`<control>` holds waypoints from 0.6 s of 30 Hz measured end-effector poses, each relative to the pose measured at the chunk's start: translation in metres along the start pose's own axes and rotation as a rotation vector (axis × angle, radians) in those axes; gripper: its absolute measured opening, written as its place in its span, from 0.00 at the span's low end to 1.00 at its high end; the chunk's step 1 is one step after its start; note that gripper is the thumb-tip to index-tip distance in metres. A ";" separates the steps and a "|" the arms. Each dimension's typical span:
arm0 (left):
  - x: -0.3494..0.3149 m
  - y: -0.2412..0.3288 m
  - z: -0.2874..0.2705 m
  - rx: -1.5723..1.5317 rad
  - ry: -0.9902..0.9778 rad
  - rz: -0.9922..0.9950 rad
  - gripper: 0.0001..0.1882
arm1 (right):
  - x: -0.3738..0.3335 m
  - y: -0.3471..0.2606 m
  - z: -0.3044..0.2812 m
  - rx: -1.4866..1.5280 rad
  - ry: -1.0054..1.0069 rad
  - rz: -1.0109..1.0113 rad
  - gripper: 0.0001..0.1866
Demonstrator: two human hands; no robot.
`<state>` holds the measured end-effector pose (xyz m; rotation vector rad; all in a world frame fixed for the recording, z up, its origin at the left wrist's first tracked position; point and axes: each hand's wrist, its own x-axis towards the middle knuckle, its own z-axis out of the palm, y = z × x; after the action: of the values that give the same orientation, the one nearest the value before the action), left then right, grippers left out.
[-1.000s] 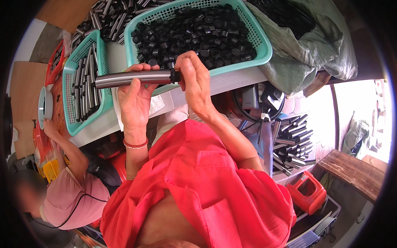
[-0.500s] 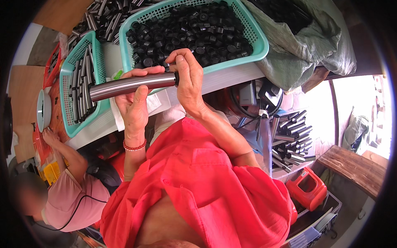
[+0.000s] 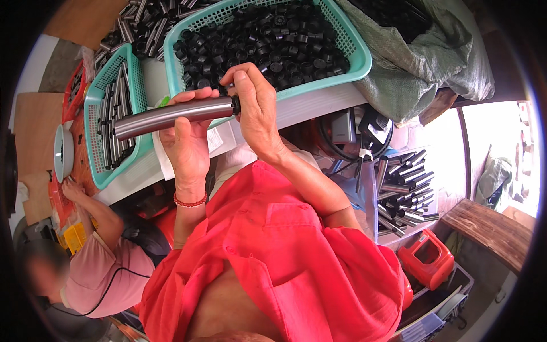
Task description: The person repeatedly picks a metal rod from a basket and attaches a black plastic cap to one end. The person handles the rods and caps by hand and places the assembled units back into the basket. Another person works nearby at the same table.
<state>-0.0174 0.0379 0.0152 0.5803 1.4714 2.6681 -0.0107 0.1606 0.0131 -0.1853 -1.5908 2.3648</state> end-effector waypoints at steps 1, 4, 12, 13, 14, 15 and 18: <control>0.001 0.000 0.001 -0.023 0.020 -0.031 0.21 | 0.000 0.001 -0.001 0.009 0.008 -0.049 0.16; 0.000 -0.003 0.000 -0.027 0.069 -0.107 0.22 | 0.000 0.009 -0.007 0.017 0.018 -0.203 0.18; -0.005 -0.006 0.008 -0.035 0.118 -0.062 0.22 | 0.007 0.018 -0.003 -0.036 0.075 -0.401 0.17; -0.005 -0.006 0.008 -0.025 0.116 -0.044 0.22 | 0.005 0.016 -0.004 -0.003 0.054 -0.365 0.16; -0.006 -0.006 0.008 -0.011 0.103 -0.027 0.21 | 0.006 0.017 -0.003 -0.036 0.057 -0.401 0.16; -0.007 -0.007 0.010 0.003 0.090 -0.010 0.21 | 0.008 0.018 -0.002 -0.069 0.059 -0.436 0.16; -0.008 -0.010 0.008 0.044 0.063 0.046 0.20 | 0.008 0.018 0.001 -0.076 0.047 -0.415 0.16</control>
<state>-0.0084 0.0477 0.0086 0.5445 1.5556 2.7192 -0.0214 0.1560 -0.0031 0.0684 -1.5252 1.9717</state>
